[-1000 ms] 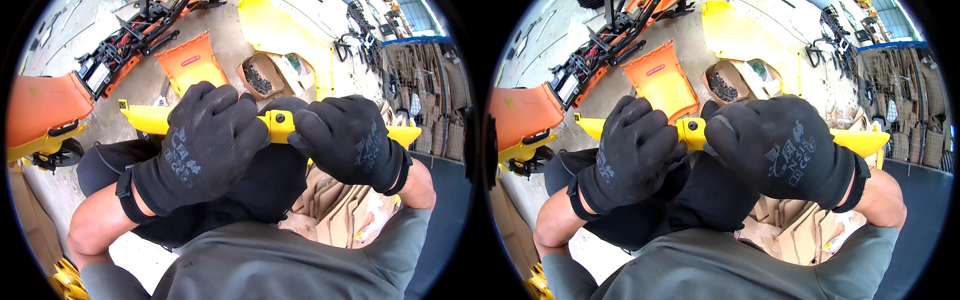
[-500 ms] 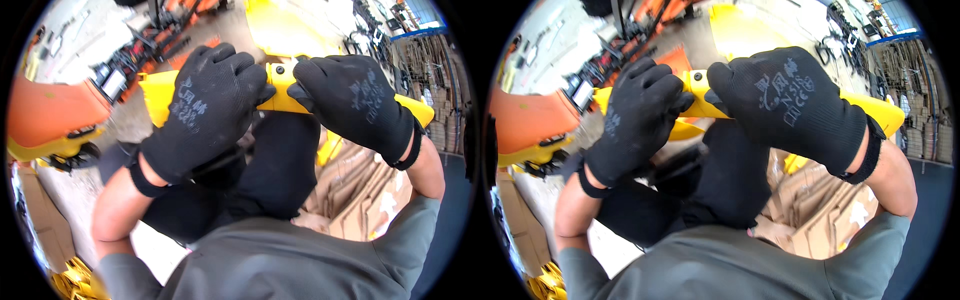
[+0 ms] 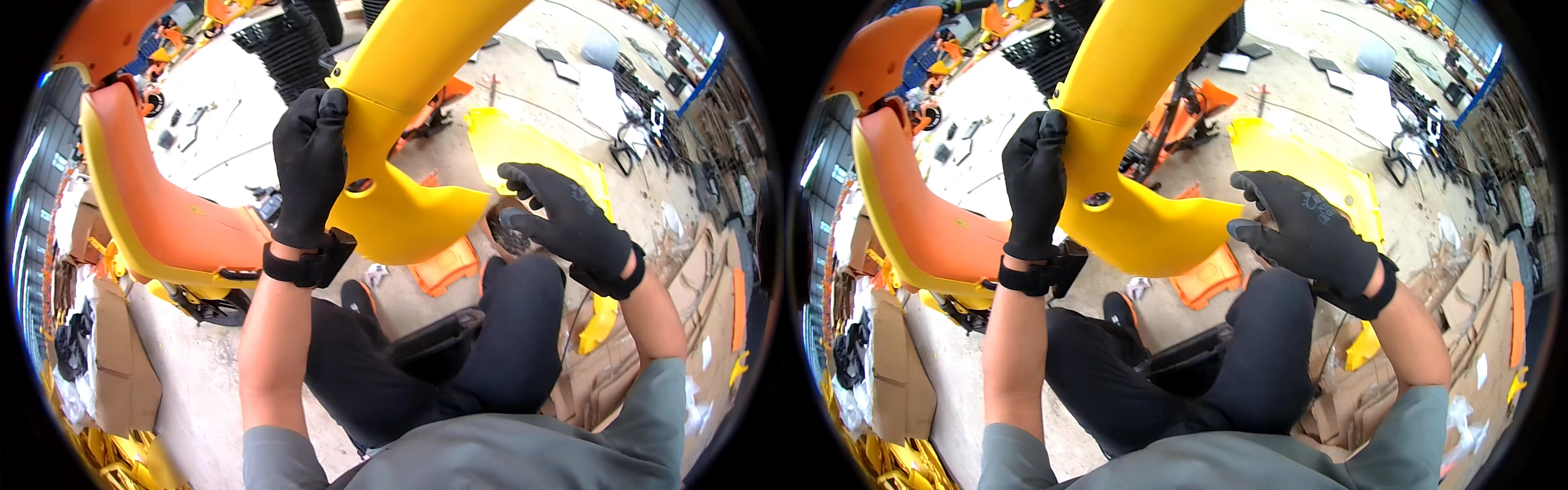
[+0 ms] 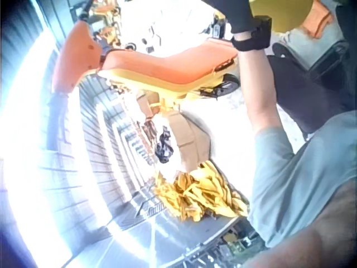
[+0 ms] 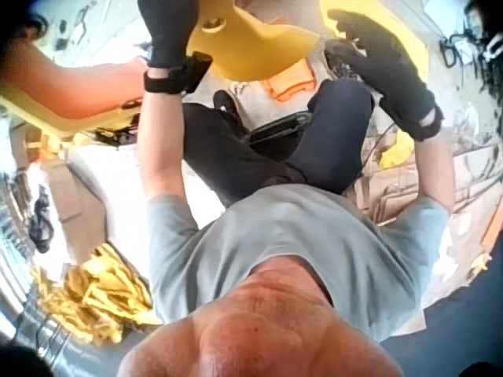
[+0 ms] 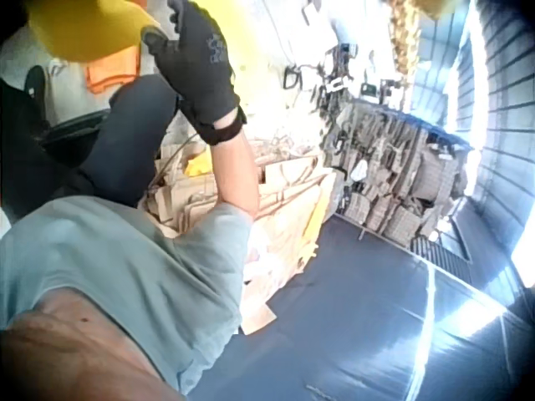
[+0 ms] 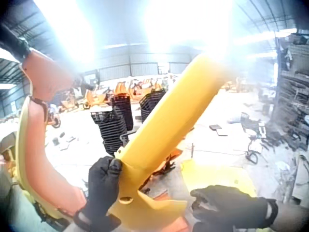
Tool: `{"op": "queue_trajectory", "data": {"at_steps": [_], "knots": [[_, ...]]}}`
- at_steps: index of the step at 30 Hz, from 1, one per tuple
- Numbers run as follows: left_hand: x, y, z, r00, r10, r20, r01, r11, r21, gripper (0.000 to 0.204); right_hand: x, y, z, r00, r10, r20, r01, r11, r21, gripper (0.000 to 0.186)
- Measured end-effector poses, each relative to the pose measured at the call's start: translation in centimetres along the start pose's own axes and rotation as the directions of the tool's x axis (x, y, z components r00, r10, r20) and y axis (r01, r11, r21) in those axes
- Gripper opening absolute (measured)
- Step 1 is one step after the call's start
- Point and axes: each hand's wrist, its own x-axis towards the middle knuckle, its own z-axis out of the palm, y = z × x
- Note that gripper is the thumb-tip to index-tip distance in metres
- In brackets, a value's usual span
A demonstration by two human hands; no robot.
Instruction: The person aligns and joins yellow and orange plastic scooter panels by hand and secures them by driving a screw with a power drill.
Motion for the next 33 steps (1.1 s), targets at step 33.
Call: {"op": "queue_trajectory", "data": {"at_steps": [33], "knots": [[-0.7, -7.5, 1.3, 0.863, -0.421, 0.280, 0.492, 0.572, -0.656, 0.049, -4.4, 12.8, -0.6, 0.805, 0.460, -0.374, -0.163, 0.778, 0.606, 0.038]]}}
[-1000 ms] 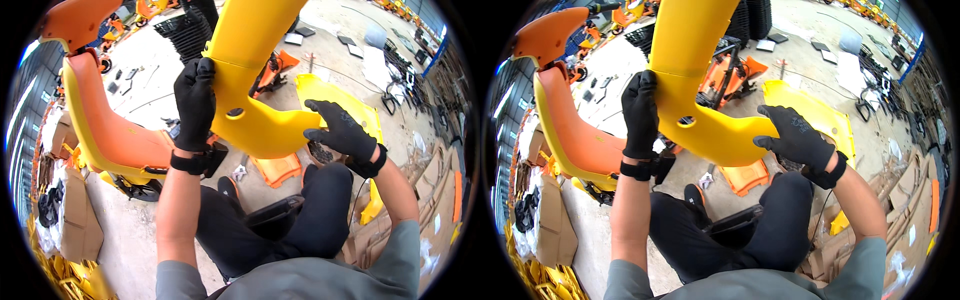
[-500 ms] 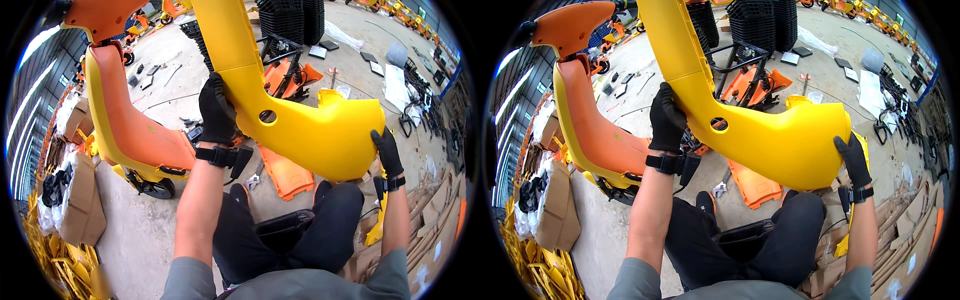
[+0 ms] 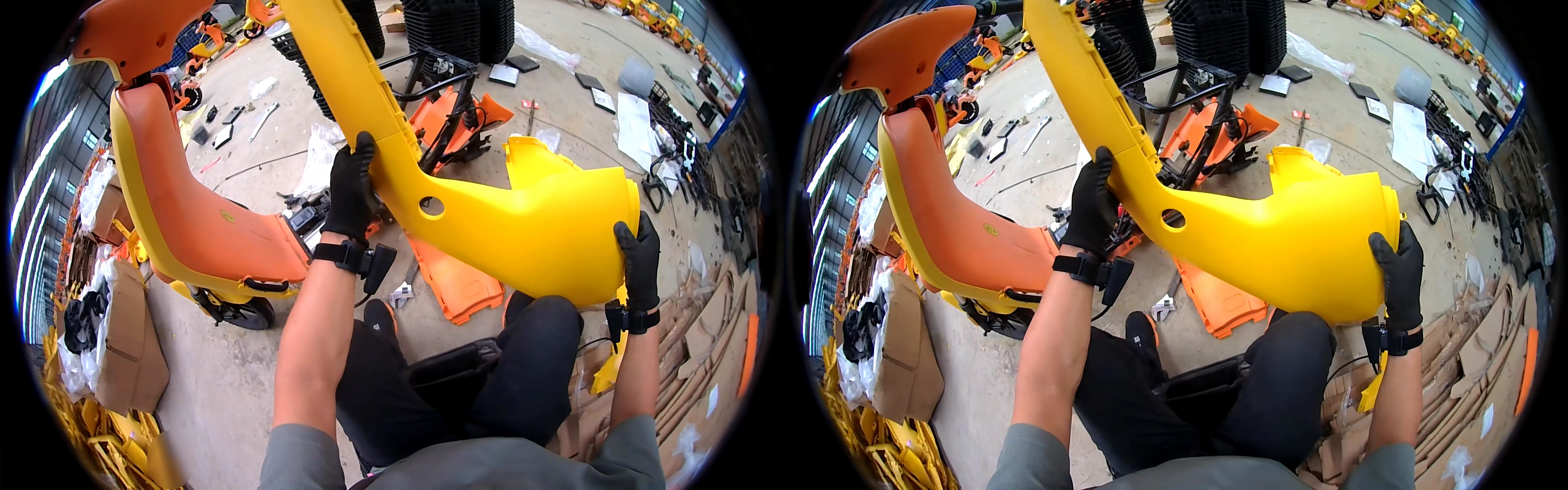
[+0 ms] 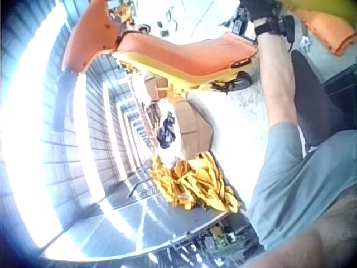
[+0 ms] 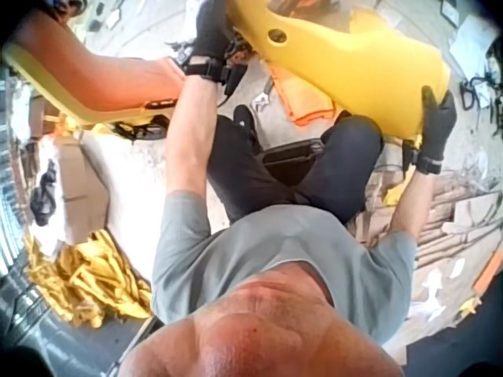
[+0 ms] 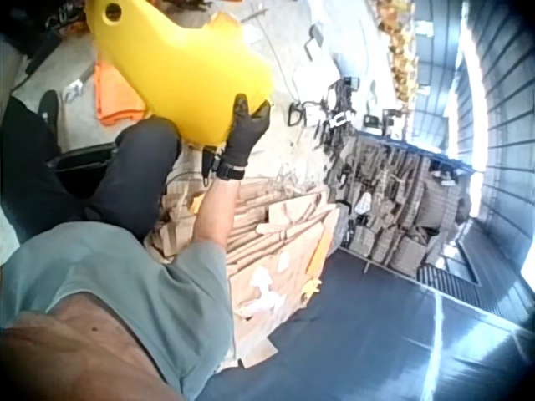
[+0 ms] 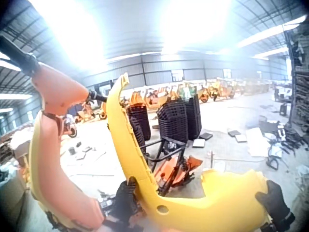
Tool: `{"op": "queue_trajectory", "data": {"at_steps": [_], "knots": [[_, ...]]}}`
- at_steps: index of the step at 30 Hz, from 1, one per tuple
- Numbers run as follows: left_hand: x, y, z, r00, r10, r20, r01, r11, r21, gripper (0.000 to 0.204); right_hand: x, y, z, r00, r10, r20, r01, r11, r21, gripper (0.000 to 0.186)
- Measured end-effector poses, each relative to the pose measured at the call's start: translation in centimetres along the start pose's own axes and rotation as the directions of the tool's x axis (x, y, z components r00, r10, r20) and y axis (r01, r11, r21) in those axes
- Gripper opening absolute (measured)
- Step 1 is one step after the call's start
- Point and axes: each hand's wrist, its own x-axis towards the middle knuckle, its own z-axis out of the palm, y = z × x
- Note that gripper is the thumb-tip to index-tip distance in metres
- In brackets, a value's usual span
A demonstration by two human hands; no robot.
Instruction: The person aligns and joins yellow and orange plastic scooter panels by hand and secures them by driving a screw with a power drill.
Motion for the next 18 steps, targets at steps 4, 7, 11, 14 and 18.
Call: {"op": "queue_trajectory", "data": {"at_steps": [4, 7, 11, 14, 18], "knots": [[1.5, -3.7, -4.5, 0.995, -0.095, -0.019, 0.096, 0.994, 0.056, 0.054, 0.0, -1.2, 0.3, 0.999, -0.042, -0.030, 0.041, 0.998, -0.050, 0.040], [1.5, -5.2, -4.8, 0.978, -0.152, -0.141, 0.183, 0.954, 0.238, 0.053, -0.3, -2.8, 0.3, 0.998, -0.032, -0.047, 0.026, 0.992, -0.121, 0.038], [0.9, -5.8, -4.4, 0.937, -0.243, -0.251, 0.254, 0.967, 0.012, 0.049, -0.5, -3.9, 0.7, 0.998, -0.062, -0.020, 0.058, 0.982, -0.181, 0.039], [1.6, -6.7, -5.5, 0.949, -0.261, -0.174, 0.270, 0.962, 0.028, 0.048, -1.0, -4.8, 0.8, 0.998, -0.058, -0.027, 0.052, 0.983, -0.173, 0.038], [1.4, -8.1, -6.5, 0.930, -0.300, -0.214, 0.285, 0.953, -0.098, 0.041, -1.1, -4.8, 1.2, 0.998, -0.031, -0.056, 0.023, 0.989, -0.147, 0.037]]}}
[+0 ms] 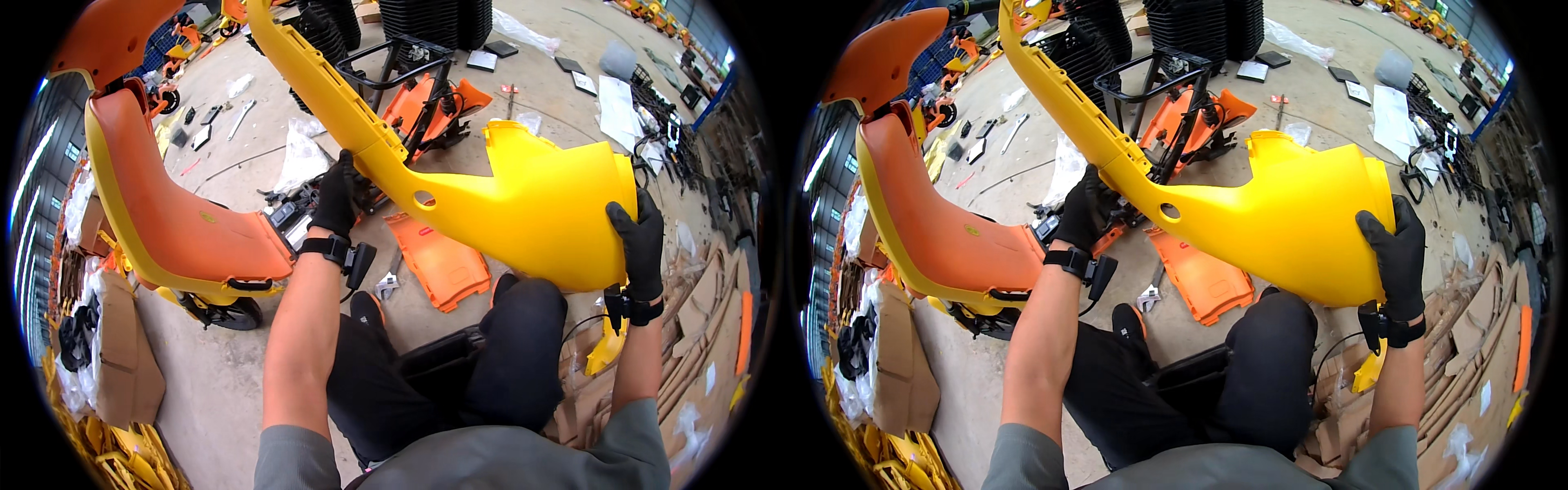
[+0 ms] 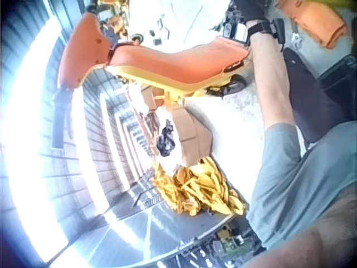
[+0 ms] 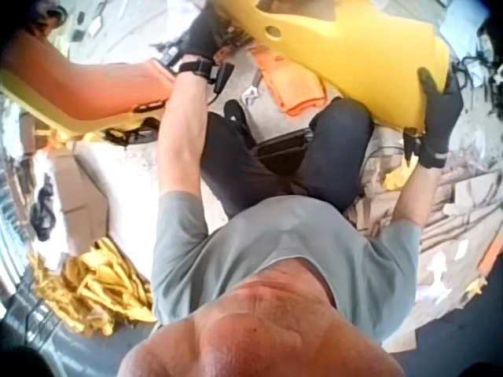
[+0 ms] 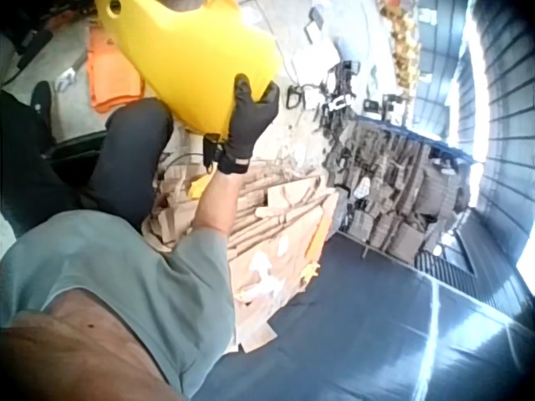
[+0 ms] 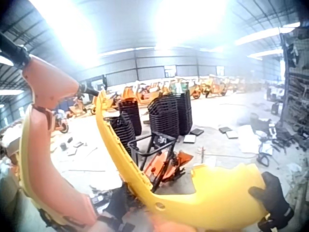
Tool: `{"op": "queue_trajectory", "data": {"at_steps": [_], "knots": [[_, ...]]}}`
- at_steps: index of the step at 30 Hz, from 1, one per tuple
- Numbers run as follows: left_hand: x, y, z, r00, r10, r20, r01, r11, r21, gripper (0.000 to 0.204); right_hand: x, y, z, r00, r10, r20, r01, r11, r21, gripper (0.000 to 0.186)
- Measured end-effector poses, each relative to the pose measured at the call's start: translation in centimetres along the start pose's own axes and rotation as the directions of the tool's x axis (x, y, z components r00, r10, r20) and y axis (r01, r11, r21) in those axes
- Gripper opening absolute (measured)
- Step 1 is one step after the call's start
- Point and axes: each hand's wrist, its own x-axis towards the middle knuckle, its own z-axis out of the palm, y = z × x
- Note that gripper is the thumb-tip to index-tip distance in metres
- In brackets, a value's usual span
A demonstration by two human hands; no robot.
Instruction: The person aligns and joins yellow and orange plastic scooter panels by hand and secures them by driving a screw with a power drill.
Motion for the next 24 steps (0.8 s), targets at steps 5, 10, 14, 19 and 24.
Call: {"op": "queue_trajectory", "data": {"at_steps": [5, 10, 14, 19, 24], "knots": [[2.0, -3.4, -3.2, 0.994, -0.111, 0.020, 0.113, 0.979, -0.169, 0.016, 0.4, 1.2, -1.7, 0.999, -0.025, -0.022, 0.024, 0.999, -0.044, 0.037], [4.8, -6.1, -8.9, 0.922, 0.166, 0.349, -0.365, 0.671, 0.645, 0.020, 0.6, 2.2, -1.2, 0.999, 0.006, -0.036, -0.003, 0.996, 0.084, 0.039], [3.4, -6.2, -3.4, 0.979, -0.062, 0.192, -0.048, 0.852, 0.521, 0.020, 0.0, 2.0, -1.9, 0.996, 0.054, -0.077, -0.047, 0.995, 0.092, 0.039], [1.1, -6.1, -0.6, 0.859, 0.237, 0.453, -0.471, 0.712, 0.521, 0.042, 0.3, 2.6, -1.5, 0.998, 0.034, -0.051, -0.027, 0.989, 0.142, 0.037], [0.5, -4.2, 2.8, 0.961, -0.160, 0.227, 0.082, 0.944, 0.320, 0.042, 0.2, 1.1, -2.1, 0.995, 0.057, -0.079, -0.043, 0.984, 0.170, 0.038]]}}
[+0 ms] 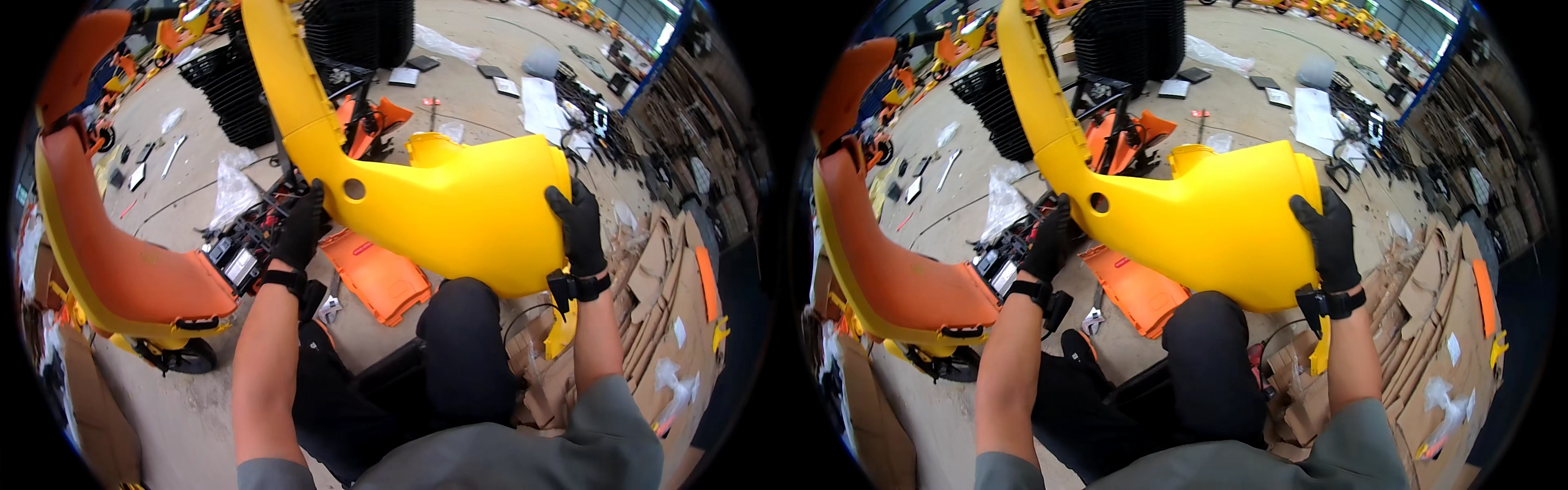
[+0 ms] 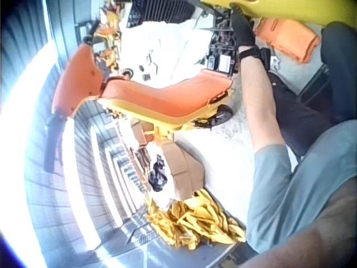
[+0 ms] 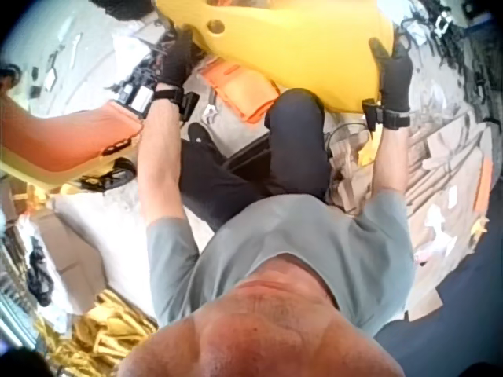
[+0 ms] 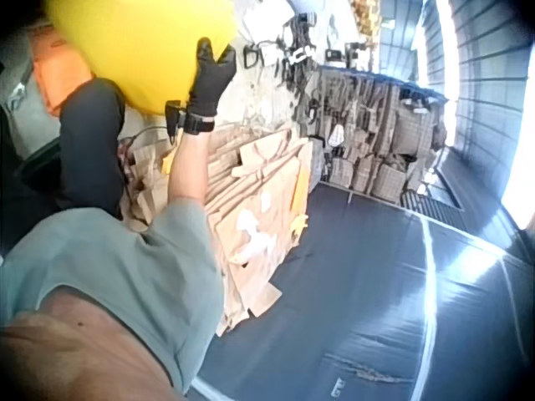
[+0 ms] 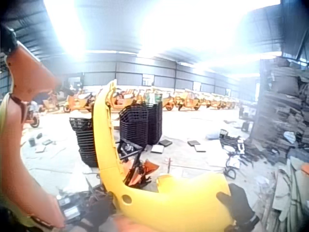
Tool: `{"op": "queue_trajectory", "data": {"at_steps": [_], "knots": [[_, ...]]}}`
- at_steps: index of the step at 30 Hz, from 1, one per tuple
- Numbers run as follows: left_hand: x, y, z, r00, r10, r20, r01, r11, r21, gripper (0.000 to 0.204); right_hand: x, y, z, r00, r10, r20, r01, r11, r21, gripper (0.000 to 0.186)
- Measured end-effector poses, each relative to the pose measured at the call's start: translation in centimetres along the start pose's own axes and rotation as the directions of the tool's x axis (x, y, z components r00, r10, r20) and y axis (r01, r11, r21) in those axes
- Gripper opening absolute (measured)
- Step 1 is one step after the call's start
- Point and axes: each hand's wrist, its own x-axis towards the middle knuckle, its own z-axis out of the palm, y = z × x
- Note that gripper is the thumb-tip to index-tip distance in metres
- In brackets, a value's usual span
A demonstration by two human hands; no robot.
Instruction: The person aligns and joins yellow and orange plastic scooter panels by hand and secures them by driving a screw with a power drill.
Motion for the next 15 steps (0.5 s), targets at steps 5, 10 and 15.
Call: {"op": "queue_trajectory", "data": {"at_steps": [5, 10, 15], "knots": [[-0.6, -0.5, 0.3, 1.000, -0.006, 0.011, 0.004, 0.986, 0.165, 0.055, 0.7, 0.6, 1.1, 1.000, 0.014, 0.000, -0.014, 0.999, 0.035, 0.035], [-3.4, 2.4, 5.6, 0.982, -0.150, -0.118, 0.150, 0.989, -0.004, 0.060, 0.6, -0.3, 1.3, 0.999, -0.023, -0.030, 0.024, 0.999, 0.037, 0.032], [-2.0, 0.1, 3.9, 0.990, -0.120, -0.069, 0.110, 0.985, -0.129, 0.052, 0.4, 0.7, 2.5, 0.998, -0.036, -0.046, 0.040, 0.996, 0.077, 0.033]]}}
